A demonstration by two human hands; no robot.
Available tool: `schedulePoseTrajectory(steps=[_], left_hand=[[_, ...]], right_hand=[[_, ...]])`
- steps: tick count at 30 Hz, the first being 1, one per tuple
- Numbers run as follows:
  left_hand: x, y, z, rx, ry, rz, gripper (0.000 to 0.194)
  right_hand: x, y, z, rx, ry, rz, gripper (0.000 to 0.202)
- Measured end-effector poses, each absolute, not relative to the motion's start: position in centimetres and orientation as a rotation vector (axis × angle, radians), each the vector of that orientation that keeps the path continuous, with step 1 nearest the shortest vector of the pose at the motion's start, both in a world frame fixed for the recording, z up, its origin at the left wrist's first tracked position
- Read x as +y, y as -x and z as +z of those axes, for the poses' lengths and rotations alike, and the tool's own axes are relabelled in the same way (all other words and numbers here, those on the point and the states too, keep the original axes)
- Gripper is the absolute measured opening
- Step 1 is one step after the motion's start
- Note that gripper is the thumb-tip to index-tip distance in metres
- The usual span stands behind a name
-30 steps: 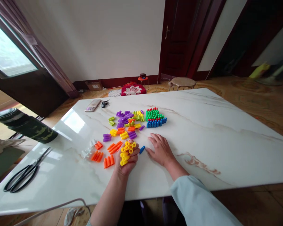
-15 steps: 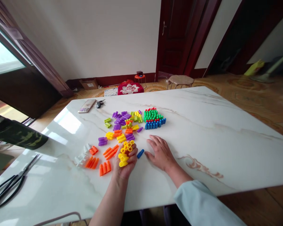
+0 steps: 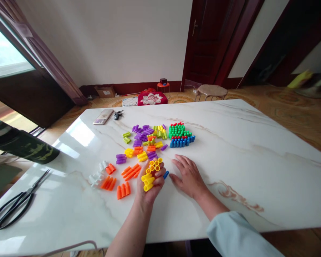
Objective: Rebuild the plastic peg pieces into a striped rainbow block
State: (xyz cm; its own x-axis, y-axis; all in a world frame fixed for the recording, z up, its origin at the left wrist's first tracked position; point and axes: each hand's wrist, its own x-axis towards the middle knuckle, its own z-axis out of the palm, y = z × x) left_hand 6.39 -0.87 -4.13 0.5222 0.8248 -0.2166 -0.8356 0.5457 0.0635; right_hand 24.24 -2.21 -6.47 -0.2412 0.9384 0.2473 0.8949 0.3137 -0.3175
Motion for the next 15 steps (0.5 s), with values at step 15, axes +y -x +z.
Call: schedulePoseTrajectory(steps=[15], left_hand=[[-0.73,-6.70,-4.58,0.214,0.035,1.036,0.016]], right_hand=[[-2.09,-24.41,-6.67,-2.192,1.603,0.136,0.046]])
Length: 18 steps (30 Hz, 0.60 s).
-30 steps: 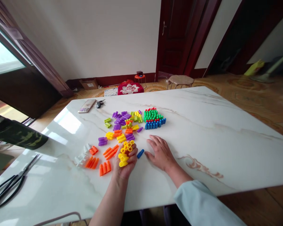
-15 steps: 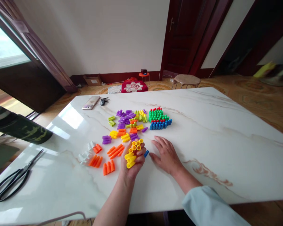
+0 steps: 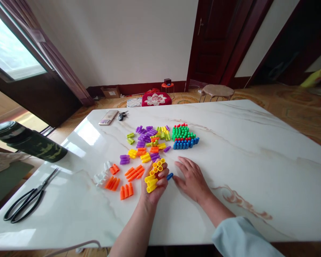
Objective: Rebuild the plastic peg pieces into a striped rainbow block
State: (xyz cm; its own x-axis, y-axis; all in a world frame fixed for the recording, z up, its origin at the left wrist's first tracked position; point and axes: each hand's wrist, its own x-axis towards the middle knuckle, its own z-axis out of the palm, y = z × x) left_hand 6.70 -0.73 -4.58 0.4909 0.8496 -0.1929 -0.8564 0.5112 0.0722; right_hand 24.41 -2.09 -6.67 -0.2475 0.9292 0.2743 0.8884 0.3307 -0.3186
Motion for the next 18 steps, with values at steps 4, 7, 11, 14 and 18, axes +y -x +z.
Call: schedulePoseTrajectory(steps=[4,7,11,14,18], left_hand=[[-0.9,-7.3,-4.5,0.355,-0.140,1.041,0.022],[-1.4,-7.8,-4.5,0.659,-0.487,1.135,0.030],[-1.3,-7.4,-4.6,1.213,-1.369,1.331,0.023],[0.1,-6.3,-4.4,1.471,-1.854,1.332,0.016],[2.2,-4.9,-4.0,1.813,-2.061,0.990,0.020]], right_hand=[[-2.1,-24.5,-7.0,-2.195,1.603,0.121,0.045],[-2.2,-24.4,-7.2,-2.202,1.610,0.080,0.045],[-2.4,-24.2,-7.3,-2.226,1.621,0.016,0.046],[-2.4,-24.1,-7.3,-2.237,1.620,-0.027,0.045],[-2.4,-24.1,-7.5,-2.235,1.603,-0.065,0.044]])
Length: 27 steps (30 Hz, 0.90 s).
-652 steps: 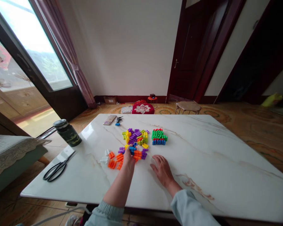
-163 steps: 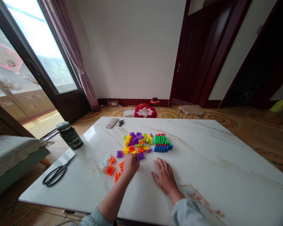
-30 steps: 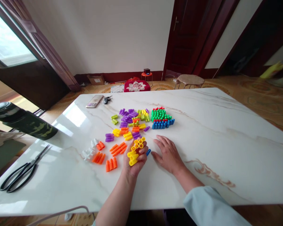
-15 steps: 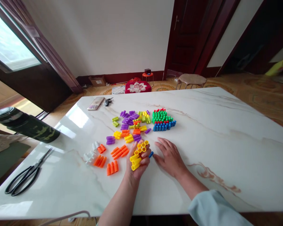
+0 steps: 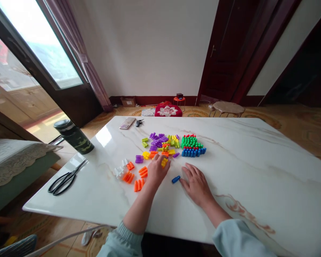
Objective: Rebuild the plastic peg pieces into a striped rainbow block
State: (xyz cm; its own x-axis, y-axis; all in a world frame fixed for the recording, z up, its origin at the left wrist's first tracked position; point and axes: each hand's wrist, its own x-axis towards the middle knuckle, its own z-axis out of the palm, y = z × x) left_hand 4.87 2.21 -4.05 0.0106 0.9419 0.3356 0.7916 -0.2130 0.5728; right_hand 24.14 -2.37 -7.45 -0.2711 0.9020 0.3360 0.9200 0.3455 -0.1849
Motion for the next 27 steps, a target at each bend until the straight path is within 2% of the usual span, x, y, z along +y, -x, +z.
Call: schedulePoseTrajectory(steps=[6,14,22,27], left_hand=[[3.1,-4.6,-2.6,1.916,-2.334,0.514,0.028],[6.9,-5.9,-0.6,1.845,-2.378,0.792,0.037],[18.2,-9.3,-1.4,1.809,-2.380,0.394,0.045],[20.7,-9.6,-1.9,1.688,-2.425,0.148,0.046]], right_hand=[[-2.5,-24.1,-7.6,-2.216,1.595,-0.073,0.044],[-2.5,-24.1,-7.8,-2.184,1.597,-0.035,0.044],[-2.3,-24.3,-8.7,-2.157,1.618,-0.021,0.047],[-2.4,-24.2,-8.7,-2.119,1.633,0.025,0.046]])
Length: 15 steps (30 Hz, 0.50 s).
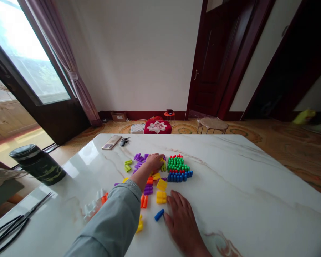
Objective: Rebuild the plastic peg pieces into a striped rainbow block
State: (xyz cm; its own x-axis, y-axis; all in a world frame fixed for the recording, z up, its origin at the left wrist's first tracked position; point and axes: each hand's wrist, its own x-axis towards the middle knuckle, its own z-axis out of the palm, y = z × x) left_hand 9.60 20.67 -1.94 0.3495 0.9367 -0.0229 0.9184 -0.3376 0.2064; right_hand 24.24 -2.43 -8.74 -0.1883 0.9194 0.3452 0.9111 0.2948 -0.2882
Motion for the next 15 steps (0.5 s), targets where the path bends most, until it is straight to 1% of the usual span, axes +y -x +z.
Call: schedulePoseTrajectory(steps=[4,9,11,13,15], left_hand=[[20.3,-8.6,-1.3,1.659,-2.448,0.105,0.042],[18.8,-7.1,-0.2,1.652,-2.441,0.129,0.024],[18.3,-6.5,0.1,1.661,-2.417,0.165,0.020],[18.0,-5.8,0.3,1.671,-2.387,0.222,0.020],[17.9,-4.6,0.6,1.708,-2.344,0.298,0.024]], right_hand=[[-2.4,-24.2,-8.5,-2.125,1.631,0.028,0.047],[-2.3,-24.2,-8.4,-2.161,1.593,-0.040,0.047],[-2.3,-24.3,-8.4,-2.164,1.584,-0.059,0.047],[-2.2,-24.3,-8.5,-2.171,1.578,-0.070,0.046],[-2.2,-24.3,-8.5,-2.178,1.576,-0.074,0.045]])
